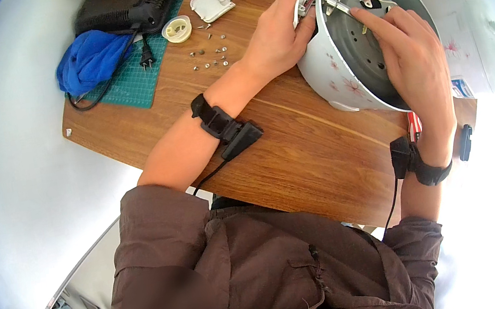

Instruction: The person disassembles a white rice cooker, removes the inner pot, and uses a screwdriver to detach and reattach internal components including a metal bracket and wiring. The person handles screws, a circuit board, and the cooker base, then reassembles the unit.

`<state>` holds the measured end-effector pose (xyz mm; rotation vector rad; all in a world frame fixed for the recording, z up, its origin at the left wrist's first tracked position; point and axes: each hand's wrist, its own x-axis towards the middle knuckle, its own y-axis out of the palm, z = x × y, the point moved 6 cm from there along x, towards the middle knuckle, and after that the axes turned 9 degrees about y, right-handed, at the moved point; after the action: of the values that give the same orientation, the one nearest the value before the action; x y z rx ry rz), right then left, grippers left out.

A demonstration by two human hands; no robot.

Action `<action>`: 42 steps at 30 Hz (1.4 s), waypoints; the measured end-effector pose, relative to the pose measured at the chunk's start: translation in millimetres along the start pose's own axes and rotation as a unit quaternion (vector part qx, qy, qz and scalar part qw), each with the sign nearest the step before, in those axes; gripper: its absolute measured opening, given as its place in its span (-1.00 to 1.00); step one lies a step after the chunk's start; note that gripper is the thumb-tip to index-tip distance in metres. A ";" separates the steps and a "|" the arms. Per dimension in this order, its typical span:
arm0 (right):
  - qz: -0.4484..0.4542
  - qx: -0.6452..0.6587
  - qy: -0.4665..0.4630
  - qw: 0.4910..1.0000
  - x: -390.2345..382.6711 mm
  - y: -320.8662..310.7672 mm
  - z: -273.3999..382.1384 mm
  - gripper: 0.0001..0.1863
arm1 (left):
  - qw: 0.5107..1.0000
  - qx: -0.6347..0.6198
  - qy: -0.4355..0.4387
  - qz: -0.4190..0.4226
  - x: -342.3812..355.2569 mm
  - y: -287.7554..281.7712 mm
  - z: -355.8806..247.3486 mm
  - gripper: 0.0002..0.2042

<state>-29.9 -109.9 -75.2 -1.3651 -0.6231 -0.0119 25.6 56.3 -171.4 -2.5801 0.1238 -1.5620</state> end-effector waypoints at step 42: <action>0.076 -0.090 -0.076 0.990 52.0 127.8 164.3 -0.91 | 0.999 0.036 0.005 -0.012 -2.5 -4.2 -5.0 -0.37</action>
<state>-7.3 86.9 -157.4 -1.5957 -0.6554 0.1635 20.0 60.5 -170.7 -2.5289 0.0380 -1.5568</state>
